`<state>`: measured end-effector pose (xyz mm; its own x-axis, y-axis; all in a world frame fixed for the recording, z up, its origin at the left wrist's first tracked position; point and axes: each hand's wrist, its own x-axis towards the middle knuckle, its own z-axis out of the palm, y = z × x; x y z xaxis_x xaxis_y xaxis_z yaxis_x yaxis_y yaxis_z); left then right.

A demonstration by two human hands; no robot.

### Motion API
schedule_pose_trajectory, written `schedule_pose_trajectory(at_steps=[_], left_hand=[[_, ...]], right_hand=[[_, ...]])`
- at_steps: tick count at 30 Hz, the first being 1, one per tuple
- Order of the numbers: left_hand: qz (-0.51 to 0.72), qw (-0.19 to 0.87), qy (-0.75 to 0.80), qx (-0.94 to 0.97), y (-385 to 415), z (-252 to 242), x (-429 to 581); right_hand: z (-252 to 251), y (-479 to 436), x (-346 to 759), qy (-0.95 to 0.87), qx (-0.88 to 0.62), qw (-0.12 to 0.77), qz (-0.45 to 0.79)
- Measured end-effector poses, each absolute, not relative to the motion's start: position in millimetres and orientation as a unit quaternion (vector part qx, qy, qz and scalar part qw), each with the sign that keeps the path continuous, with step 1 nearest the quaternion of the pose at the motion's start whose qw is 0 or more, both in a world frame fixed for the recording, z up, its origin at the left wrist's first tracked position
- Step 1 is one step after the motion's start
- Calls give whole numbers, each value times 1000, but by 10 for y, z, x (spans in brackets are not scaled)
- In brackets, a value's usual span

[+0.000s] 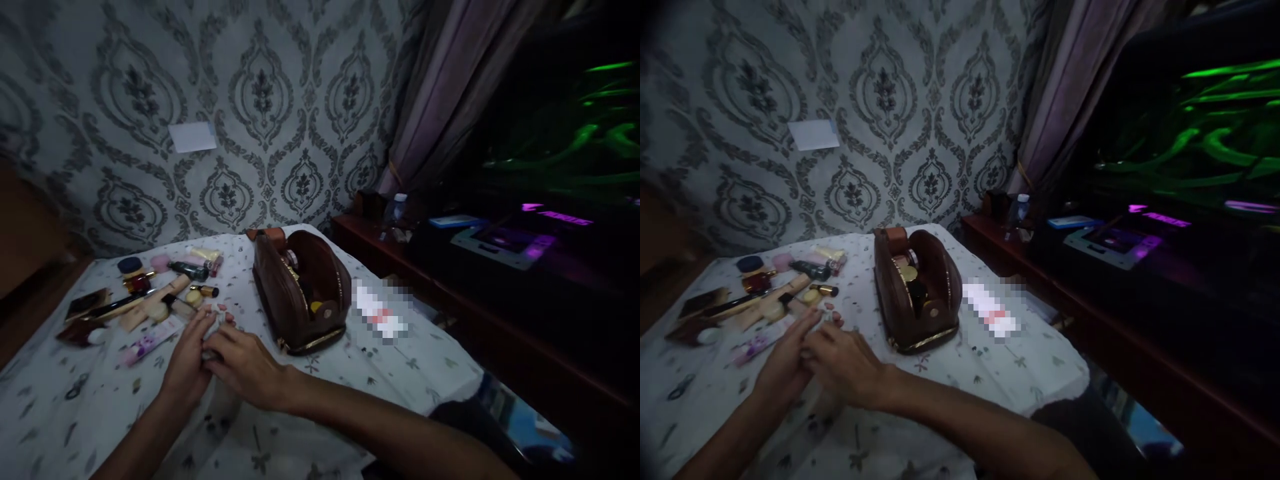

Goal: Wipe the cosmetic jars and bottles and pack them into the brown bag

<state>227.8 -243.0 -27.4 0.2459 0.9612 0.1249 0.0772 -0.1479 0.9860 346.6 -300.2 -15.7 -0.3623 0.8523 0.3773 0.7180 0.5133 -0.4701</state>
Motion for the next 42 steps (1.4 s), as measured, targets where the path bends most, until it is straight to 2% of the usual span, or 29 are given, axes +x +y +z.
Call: schedule_pose_trajectory(at_steps=[7, 13, 16, 21, 26, 30, 35, 42], left_hand=[[500, 677, 363, 401, -2815, -414, 2112], [516, 676, 381, 362, -2811, -536, 1833], [522, 626, 426, 392, -2721, -536, 1634], [490, 437, 522, 545, -2502, -416, 1186], [459, 254, 590, 614, -1985, -286, 492], [386, 122, 643, 651, -1563, -222, 2], [263, 61, 655, 705, -1311, -208, -253], [116, 75, 610, 780, -1107, -225, -258]], right_hand=[[-383, -2871, 3277, -664, -503, 471, 292], [-545, -2931, 3103, -628, -444, 467, 437], [-595, -2927, 3049, -635, -423, 446, 468], [-756, -2866, 3015, -613, -449, 434, 484], [-881, -2843, 3070, -599, -456, 432, 496], [-871, -2846, 3097, -583, -457, 436, 510], [-843, -2857, 3097, -576, -448, 446, 518], [-820, -2864, 3111, -587, -451, 430, 517]])
